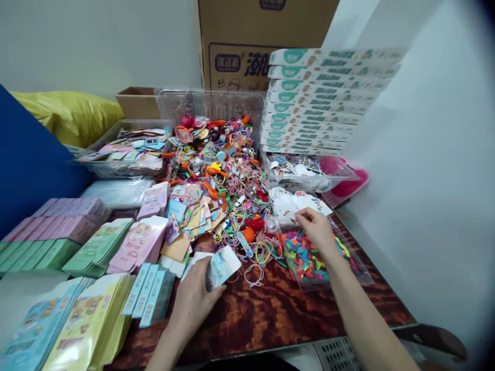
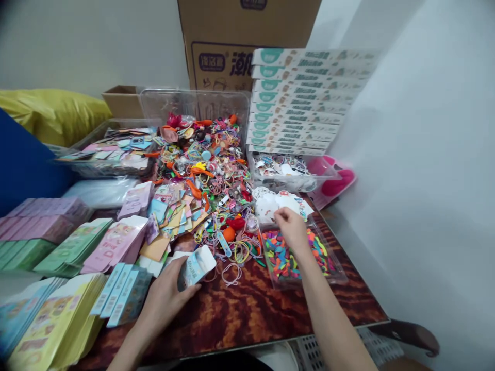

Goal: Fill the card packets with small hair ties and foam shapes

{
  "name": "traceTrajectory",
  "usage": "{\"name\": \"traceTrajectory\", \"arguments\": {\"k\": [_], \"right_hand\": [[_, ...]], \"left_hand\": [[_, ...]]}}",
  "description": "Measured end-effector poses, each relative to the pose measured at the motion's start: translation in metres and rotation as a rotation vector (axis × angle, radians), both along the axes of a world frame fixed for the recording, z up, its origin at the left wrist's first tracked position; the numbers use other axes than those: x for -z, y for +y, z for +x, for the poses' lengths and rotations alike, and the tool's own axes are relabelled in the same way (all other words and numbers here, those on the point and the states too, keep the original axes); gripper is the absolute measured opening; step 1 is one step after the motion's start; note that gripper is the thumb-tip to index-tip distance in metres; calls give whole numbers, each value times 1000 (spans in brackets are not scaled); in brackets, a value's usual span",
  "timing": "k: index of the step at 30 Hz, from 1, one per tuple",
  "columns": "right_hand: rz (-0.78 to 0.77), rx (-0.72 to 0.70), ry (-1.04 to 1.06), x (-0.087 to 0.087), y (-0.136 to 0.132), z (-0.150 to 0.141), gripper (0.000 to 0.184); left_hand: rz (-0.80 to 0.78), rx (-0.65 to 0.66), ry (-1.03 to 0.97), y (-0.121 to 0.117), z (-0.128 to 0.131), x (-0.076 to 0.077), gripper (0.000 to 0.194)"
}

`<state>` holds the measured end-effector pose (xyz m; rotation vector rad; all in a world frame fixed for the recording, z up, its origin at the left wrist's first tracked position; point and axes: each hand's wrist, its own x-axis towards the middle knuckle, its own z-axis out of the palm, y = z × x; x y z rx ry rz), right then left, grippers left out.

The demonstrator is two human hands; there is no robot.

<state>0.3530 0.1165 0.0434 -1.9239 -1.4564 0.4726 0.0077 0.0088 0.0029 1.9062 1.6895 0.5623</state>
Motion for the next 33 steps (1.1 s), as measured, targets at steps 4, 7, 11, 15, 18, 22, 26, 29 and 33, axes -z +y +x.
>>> {"name": "traceTrajectory", "arguments": {"k": [4,7,11,15,18,22,26,29,33], "right_hand": [[-22,244,-164,7,17,59,27],[-78,252,-244,14,27,71,32],[-114,205,-312,19,36,67,36],[-83,224,-338,15,30,65,26],[-67,207,-335,10,21,69,19],[-74,178,-365,7,11,70,20],[-119,35,-434,14,11,62,29],[-170,-45,-490,18,16,57,37],[-236,-59,-533,14,24,57,46]], "left_hand": [[17,7,21,1,2,2,52],[40,18,29,2,2,5,52],[58,9,43,1,2,8,52],[63,10,17,0,1,9,52],[56,15,17,0,0,8,53],[55,14,32,-1,-1,8,52],[80,7,34,-2,0,11,53],[101,7,36,-3,0,13,52],[98,6,42,-3,0,12,51]]}}
